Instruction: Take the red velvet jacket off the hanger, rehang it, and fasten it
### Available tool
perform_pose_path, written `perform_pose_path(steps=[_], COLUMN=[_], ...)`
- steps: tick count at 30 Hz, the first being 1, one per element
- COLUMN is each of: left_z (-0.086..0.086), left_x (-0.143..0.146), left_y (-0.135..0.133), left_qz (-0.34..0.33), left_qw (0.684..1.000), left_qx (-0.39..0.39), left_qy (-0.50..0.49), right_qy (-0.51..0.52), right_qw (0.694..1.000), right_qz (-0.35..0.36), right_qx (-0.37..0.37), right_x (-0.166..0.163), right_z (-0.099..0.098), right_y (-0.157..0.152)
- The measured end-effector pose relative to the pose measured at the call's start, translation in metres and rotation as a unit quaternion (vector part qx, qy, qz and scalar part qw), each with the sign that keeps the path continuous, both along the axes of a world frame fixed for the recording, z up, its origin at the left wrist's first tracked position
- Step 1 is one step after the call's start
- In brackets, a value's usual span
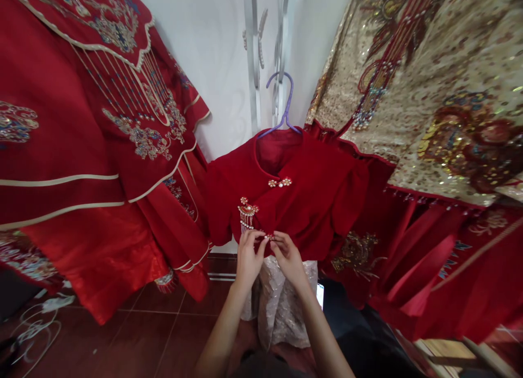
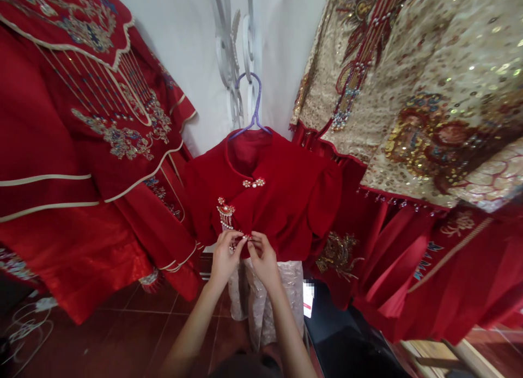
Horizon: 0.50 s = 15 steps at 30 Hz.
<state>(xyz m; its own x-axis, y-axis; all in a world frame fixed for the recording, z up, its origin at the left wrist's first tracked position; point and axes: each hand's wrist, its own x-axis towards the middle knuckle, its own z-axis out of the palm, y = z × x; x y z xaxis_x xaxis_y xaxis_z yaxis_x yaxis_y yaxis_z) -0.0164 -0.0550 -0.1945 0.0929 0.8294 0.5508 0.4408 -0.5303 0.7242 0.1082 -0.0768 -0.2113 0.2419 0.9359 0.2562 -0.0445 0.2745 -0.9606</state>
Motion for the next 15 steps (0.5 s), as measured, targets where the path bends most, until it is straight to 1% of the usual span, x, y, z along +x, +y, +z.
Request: perform_pose_path(steps=[6, 12, 15], left_z=[-0.0032, -0.0025, -0.0003], left_x=[-0.0017, -0.0011, -0.0003], left_y=[0.0026, 0.0040, 0.0025], left_qz=[-0.036, -0.041, -0.052], left_qw=[0.995, 0.991, 0.988], left_qx=[-0.048, -0.072, -0.090], left_qy=[-0.085, -0.103, -0.112], right_qy=[0.017, 0.022, 0.027], right_qw=[1.000, 0.999, 0.999], right_qz=[0.008, 0.013, 0.017], right_qx=[-0.020, -0.028, -0.028], right_x=[0.0019, 0.0022, 0.0024], right_z=[0.0013, -0.0001, 0.0028], right_y=[0.0012, 0.0015, 0.0013])
